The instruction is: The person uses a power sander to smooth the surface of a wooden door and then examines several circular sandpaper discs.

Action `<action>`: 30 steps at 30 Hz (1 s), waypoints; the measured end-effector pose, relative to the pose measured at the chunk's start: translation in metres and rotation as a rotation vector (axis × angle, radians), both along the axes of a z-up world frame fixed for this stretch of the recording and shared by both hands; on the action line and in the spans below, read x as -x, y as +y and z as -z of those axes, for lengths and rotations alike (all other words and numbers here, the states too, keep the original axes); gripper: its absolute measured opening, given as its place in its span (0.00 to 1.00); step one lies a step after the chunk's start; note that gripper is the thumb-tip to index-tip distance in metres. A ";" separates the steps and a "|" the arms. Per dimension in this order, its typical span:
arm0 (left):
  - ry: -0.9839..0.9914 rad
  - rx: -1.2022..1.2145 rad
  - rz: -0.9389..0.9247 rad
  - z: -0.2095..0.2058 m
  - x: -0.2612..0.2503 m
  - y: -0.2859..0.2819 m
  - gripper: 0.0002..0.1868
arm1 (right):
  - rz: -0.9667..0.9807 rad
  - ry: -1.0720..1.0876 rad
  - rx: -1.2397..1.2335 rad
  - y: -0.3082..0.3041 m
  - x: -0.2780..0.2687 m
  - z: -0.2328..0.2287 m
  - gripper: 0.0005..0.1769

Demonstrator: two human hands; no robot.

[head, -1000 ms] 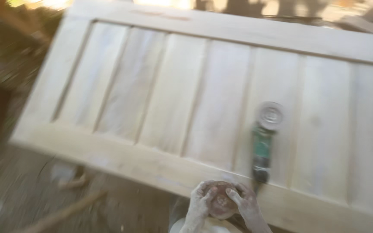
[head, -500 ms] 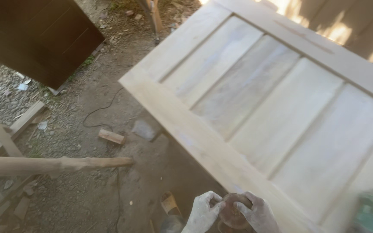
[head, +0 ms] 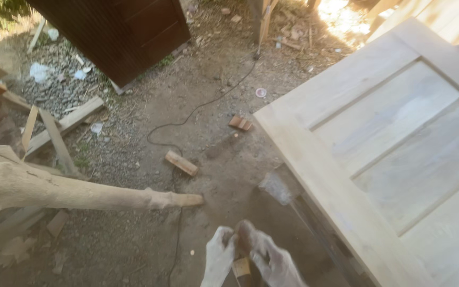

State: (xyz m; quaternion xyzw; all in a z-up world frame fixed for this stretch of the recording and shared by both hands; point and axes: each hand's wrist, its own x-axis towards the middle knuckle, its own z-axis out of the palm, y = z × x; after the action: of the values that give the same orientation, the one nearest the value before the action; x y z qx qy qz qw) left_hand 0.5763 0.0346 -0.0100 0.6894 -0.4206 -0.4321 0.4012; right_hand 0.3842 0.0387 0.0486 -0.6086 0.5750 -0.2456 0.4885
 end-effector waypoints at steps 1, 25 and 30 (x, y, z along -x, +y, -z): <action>0.002 0.006 0.006 -0.004 0.000 -0.008 0.08 | 0.004 -0.040 -0.021 -0.009 -0.001 0.000 0.31; 0.698 -0.134 0.420 -0.062 -0.034 -0.389 0.12 | 0.273 0.375 0.537 -0.338 -0.046 -0.025 0.18; 0.631 -0.489 0.506 -0.026 -0.066 -0.436 0.12 | 0.338 0.229 0.360 -0.385 -0.076 -0.030 0.11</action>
State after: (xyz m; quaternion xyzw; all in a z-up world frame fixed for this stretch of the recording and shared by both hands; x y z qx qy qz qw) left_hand 0.6424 -0.4017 0.0163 0.4746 -0.3189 -0.7911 0.2175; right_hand 0.4600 -0.3468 0.0784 -0.6048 0.6669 -0.3514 0.2567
